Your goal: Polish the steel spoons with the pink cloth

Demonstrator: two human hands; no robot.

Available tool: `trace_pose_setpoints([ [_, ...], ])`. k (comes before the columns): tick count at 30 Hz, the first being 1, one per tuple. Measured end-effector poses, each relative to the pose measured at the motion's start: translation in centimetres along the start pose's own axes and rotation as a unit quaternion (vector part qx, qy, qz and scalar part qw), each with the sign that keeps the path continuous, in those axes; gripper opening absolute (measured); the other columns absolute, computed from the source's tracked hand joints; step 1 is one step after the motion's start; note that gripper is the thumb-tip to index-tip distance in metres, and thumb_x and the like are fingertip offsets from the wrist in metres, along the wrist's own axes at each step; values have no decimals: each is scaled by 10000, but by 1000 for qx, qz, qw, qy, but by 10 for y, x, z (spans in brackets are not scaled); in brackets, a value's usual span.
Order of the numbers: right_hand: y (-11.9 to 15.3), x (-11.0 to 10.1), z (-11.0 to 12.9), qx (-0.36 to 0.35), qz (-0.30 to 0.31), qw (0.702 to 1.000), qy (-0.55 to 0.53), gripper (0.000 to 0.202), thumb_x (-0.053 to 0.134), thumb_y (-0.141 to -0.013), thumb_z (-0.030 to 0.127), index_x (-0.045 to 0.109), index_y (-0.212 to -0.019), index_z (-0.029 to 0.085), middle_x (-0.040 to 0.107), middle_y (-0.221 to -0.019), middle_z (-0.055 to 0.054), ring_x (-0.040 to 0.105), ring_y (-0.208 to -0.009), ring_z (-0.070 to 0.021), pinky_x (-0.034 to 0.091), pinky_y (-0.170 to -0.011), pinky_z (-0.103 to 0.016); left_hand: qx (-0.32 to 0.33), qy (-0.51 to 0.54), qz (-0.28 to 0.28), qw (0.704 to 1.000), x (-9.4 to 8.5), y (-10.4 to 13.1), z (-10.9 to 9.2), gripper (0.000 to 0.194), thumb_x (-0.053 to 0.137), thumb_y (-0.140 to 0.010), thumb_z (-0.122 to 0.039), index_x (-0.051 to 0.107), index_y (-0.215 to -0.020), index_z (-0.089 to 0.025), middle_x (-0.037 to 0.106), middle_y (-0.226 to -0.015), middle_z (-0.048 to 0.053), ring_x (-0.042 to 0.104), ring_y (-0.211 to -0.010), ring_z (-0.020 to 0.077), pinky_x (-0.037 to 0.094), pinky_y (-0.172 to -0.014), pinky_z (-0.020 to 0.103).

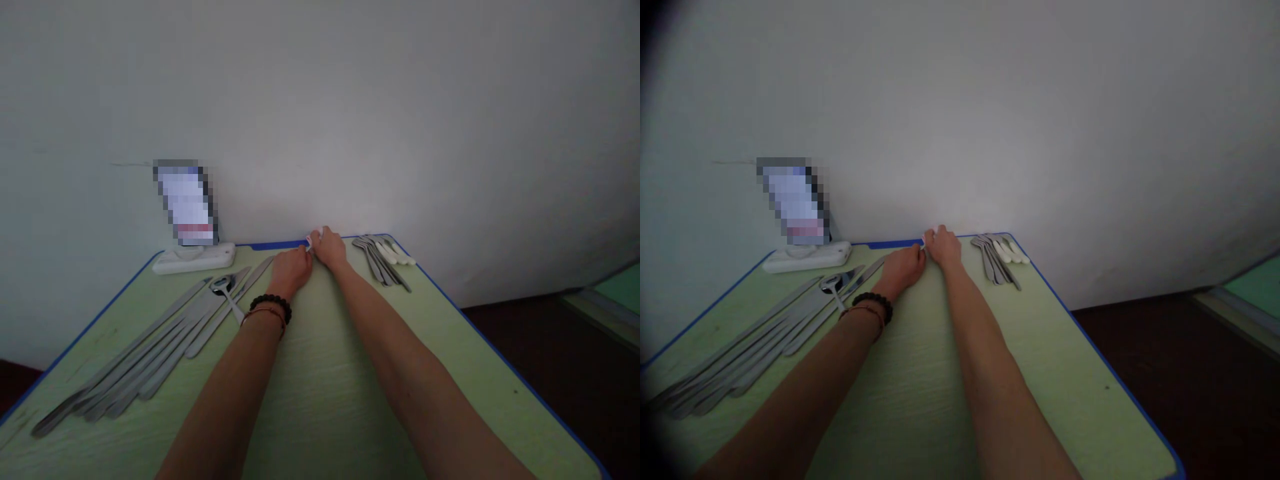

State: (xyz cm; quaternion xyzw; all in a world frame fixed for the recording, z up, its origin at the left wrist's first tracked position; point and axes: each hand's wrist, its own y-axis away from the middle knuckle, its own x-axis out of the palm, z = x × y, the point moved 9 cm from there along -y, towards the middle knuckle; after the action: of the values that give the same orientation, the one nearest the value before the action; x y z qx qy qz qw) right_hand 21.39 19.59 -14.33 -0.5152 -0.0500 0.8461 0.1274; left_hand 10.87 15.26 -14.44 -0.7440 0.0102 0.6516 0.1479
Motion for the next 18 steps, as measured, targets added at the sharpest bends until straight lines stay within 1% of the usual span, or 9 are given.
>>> trace_pose_setpoints([
  [3, -2, -3, -3, 5, -14, 1000, -9, 449, 227, -888, 458, 518, -1064, 165, 638, -1039, -149, 597, -976, -253, 439, -806, -349, -18, -9, 4, 1000, 0, -5, 2, 441, 235, -914, -384, 578, -999, -121, 676, -922, 156, 639, -875, 287, 459, -752, 373],
  [6, -5, -3, -4, 3, -15, 1000, -10, 463, 246, -878, 492, 520, -1061, 167, 639, -1031, -147, 595, -978, -256, 436, -819, -361, -33, -16, 1, 999, 0, -10, 4, 454, 237, -913, -402, 588, -1002, -127, 673, -937, 161, 643, -868, 295, 472, -739, 384],
  [9, -9, -2, -5, 6, -21, 1000, -9, 477, 251, -875, 504, 524, -1060, 159, 644, -1017, -151, 598, -969, -259, 436, -821, -370, -43, -21, -2, 999, 1, -14, 7, 426, 265, -910, -387, 598, -1003, -138, 673, -947, 159, 641, -871, 304, 478, -731, 399],
  [14, -15, -2, -3, -2, -41, 999, 0, 465, 253, -878, 481, 528, -1055, 150, 651, -981, -162, 615, -934, -281, 448, -792, -383, -57, -26, -5, 998, 4, -19, 10, 404, 274, -910, -344, 600, -1018, -130, 670, -953, 167, 640, -875, 299, 480, -736, 395],
  [18, -18, -1, 0, -12, -38, 999, 10, 453, 251, -884, 464, 520, -1064, 147, 645, -997, -165, 609, -947, -286, 445, -792, -386, -58, -26, -8, 998, 3, -21, 10, 374, 298, -899, -323, 600, -1011, -134, 669, -957, 166, 636, -886, 305, 480, -735, 402],
])
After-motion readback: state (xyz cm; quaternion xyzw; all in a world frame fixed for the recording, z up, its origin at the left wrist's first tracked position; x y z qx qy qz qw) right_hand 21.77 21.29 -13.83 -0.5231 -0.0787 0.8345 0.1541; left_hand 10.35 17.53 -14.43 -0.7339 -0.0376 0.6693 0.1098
